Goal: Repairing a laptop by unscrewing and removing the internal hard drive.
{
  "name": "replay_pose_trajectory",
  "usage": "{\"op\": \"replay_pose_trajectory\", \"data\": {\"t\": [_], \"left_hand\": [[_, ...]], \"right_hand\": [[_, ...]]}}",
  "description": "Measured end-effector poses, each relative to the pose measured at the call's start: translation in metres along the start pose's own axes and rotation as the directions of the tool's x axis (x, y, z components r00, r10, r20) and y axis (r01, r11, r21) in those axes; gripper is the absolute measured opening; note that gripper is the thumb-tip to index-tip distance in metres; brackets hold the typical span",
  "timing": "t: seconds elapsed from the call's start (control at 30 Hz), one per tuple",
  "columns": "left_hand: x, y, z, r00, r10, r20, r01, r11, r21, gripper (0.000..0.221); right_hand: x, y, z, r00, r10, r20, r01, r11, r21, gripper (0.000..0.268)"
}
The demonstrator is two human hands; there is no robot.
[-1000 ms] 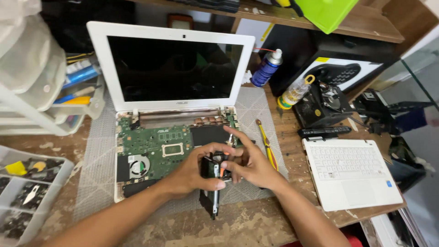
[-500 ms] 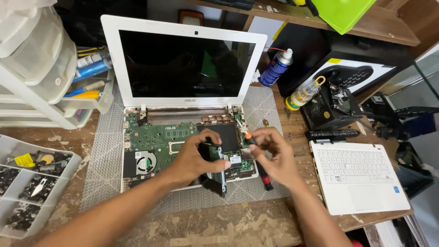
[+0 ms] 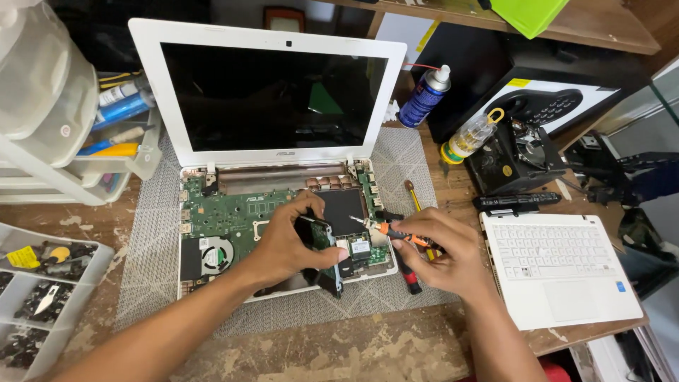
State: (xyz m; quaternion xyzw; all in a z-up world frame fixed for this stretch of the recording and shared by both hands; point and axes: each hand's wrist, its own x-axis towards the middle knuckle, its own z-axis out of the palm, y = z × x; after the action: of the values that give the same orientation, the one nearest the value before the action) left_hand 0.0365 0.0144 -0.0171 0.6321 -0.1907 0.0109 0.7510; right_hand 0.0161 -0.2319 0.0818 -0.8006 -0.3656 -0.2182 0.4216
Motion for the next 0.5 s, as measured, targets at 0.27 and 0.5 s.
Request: {"op": "replay_pose_trajectory", "data": {"t": [0.27, 0.5], "left_hand": [[-0.001, 0.014, 0.0, 0.999, -0.01, 0.051, 0.007, 0.999, 0.051, 0.051], [0.0, 0.029, 0.002, 0.997, -0.022, 0.074, 0.015, 0.996, 0.089, 0.05]], "right_hand": [[0.001, -0.002, -0.003, 0.998, -0.053, 0.021, 0.052, 0.997, 0.049, 0.018], [-0.001, -0.004, -0.006, 0.997, -0.068, 0.023, 0.067, 0.997, 0.048, 0.018]]}}
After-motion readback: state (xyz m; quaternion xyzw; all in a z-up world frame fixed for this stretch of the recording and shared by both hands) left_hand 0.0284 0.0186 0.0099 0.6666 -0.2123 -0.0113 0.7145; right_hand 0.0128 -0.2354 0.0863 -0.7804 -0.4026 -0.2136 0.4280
